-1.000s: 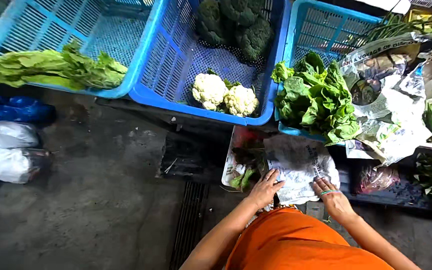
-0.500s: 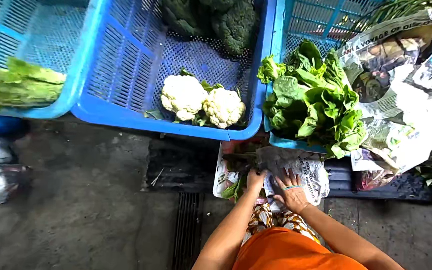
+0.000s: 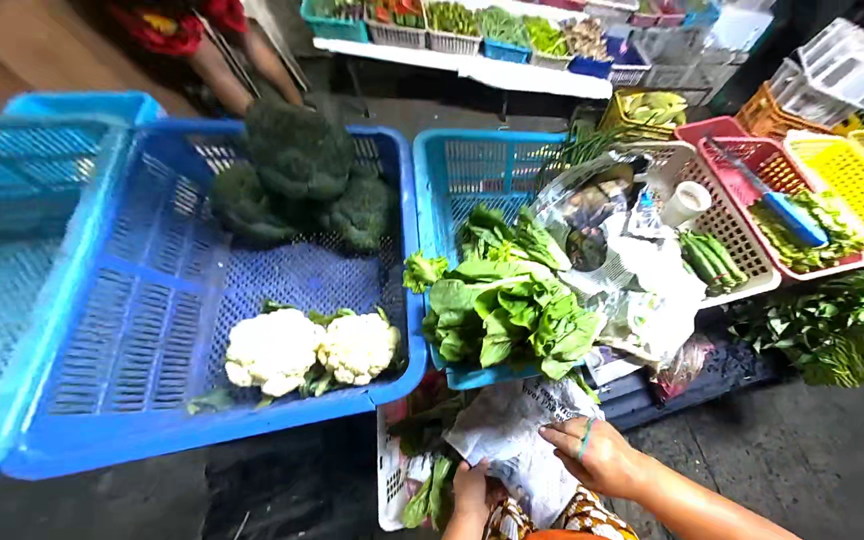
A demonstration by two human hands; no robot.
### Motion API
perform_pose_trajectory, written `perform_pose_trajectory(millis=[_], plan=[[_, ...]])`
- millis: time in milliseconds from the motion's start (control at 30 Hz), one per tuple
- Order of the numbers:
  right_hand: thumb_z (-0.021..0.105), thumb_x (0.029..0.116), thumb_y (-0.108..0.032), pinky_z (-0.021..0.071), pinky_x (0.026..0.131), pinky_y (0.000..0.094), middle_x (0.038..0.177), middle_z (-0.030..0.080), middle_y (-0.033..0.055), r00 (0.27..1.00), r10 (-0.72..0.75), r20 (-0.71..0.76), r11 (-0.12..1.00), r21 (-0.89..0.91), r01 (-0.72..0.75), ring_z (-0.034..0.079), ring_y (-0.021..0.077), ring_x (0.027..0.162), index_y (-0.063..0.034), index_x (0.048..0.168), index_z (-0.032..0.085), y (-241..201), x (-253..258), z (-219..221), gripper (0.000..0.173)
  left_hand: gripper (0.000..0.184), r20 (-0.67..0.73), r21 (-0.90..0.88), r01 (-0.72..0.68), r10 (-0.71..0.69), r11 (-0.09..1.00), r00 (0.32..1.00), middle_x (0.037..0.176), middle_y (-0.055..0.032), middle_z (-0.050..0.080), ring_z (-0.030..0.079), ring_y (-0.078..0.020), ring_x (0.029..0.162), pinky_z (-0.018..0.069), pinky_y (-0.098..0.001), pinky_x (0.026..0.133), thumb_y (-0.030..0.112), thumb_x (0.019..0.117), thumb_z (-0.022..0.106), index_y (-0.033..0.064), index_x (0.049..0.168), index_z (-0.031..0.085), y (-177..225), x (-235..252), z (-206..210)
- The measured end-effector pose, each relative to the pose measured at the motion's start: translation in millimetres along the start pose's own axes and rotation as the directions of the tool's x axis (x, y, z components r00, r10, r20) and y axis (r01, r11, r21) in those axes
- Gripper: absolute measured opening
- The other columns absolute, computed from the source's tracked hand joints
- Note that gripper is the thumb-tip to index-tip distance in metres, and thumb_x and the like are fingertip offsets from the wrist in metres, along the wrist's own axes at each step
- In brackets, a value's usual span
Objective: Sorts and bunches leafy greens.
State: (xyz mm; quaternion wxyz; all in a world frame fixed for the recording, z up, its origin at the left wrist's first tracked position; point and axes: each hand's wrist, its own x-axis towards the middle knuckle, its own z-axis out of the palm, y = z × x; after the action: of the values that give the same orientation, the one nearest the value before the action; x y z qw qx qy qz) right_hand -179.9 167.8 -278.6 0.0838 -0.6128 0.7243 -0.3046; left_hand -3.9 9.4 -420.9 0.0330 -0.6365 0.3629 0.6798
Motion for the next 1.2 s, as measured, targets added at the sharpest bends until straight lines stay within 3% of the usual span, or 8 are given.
perform_pose_trajectory(millis=[133,233,433,600,800,967,1133,1200], plan=[[0.053,0.1005,-0.013,0.0601,0.086,0.035,0.102,0.073,0.0088,0.906,-0.086,-0.414,0.994,-0.102,0.048,0.071,0.019,0.094,-0.0109,0.123,0.066,-15,25,-77,0.026,0.029,0.115,-0.046,0.116,-0.11,0.992,0.987,0.083,-0.0167,0.064,0.063,-0.0221,0.059,0.0568,-0.039,0.056,0.018,0.1075,0.048,0.0004,0.131,0.044,-3,-13,7],[0.055,0.1008,-0.009,0.0615,0.086,0.0339,0.104,0.074,0.011,0.852,-0.08,-0.517,0.995,-0.086,0.041,0.072,0.0167,0.094,-0.0063,0.123,0.064,-3,43,-113,0.025,0.043,0.104,-0.002,0.092,-0.092,0.996,0.99,0.099,-0.0234,0.064,0.065,-0.0286,0.07,0.0566,-0.0454,0.062,0.021,0.1064,0.053,0.0024,0.143,0.04,-5,-12,5],[0.061,0.0974,-0.012,0.0521,0.105,0.0449,0.127,0.068,0.0139,0.957,0.291,0.001,0.956,0.025,-0.291,0.065,0.0247,0.119,-0.0041,0.132,0.065,43,99,-169,0.036,0.054,-0.109,0.136,-0.086,0.101,0.987,0.989,0.128,-0.0327,0.058,0.066,-0.0421,0.102,0.0565,-0.0564,0.082,0.02,0.1042,0.059,-0.0008,0.149,0.038,2,-30,-16],[0.086,0.081,-0.038,0.0411,0.112,0.0604,0.144,0.056,0.0202,0.802,0.338,0.492,0.924,-0.013,-0.382,0.054,0.0373,0.133,-0.0077,0.152,0.044,80,132,-165,0.088,0.048,-0.195,0.084,-0.263,0.275,0.961,0.941,0.129,-0.0285,0.058,0.066,-0.0356,0.099,0.0567,-0.0501,0.08,0.015,0.1042,0.058,-0.0007,0.146,0.041,19,-74,-15],[0.086,0.081,-0.04,0.0465,0.105,0.0594,0.127,0.064,0.02,0.818,0.36,0.448,0.917,-0.007,-0.4,0.062,0.0366,0.116,-0.0049,0.151,0.042,84,129,-166,0.09,0.04,-0.139,0.064,-0.523,0.527,0.85,0.839,0.122,-0.0223,0.064,0.067,-0.03,0.102,0.0577,-0.0463,0.079,0.009,0.1014,0.058,-0.0041,0.138,0.047,38,-138,18],[0.078,0.0888,-0.04,0.0511,0.102,0.0514,0.114,0.071,0.0135,0.931,0.259,0.258,0.932,0.184,-0.311,0.067,0.0265,0.109,-0.0055,0.125,0.066,71,109,-174,0.051,0.029,0.12,-0.016,-0.706,0.702,0.708,0.702,0.11,-0.0143,0.071,0.072,-0.0221,0.093,0.0605,-0.0362,0.079,0.009,0.0978,0.06,-0.0025,0.125,0.058,77,-192,53],[0.073,0.0923,-0.033,0.0575,0.093,0.0389,0.105,0.072,0.0109,0.99,0.086,0.108,0.821,0.555,-0.132,0.07,0.0161,0.098,0.0002,0.116,0.068,15,92,-160,0.042,0.106,0.223,-0.486,-0.702,0.851,0.52,0.476,0.128,-0.0094,0.066,0.065,-0.0203,0.117,0.056,-0.0416,0.1,0.046,0.0661,0.094,-0.0007,0.144,0.039,100,-215,89],[0.067,0.0973,-0.034,0.0557,0.094,0.0366,0.108,0.071,0.0113,0.988,0.012,0.151,0.804,0.587,-0.1,0.068,0.0158,0.1,0.0014,0.12,0.066,0,92,-156,0.042,0.089,0.044,-0.667,-0.618,0.85,0.416,0.524,0.116,-0.0091,0.07,0.069,-0.0194,0.107,0.0592,-0.0416,0.094,0.034,0.0657,0.095,0.0035,0.134,0.047,109,-227,99]])
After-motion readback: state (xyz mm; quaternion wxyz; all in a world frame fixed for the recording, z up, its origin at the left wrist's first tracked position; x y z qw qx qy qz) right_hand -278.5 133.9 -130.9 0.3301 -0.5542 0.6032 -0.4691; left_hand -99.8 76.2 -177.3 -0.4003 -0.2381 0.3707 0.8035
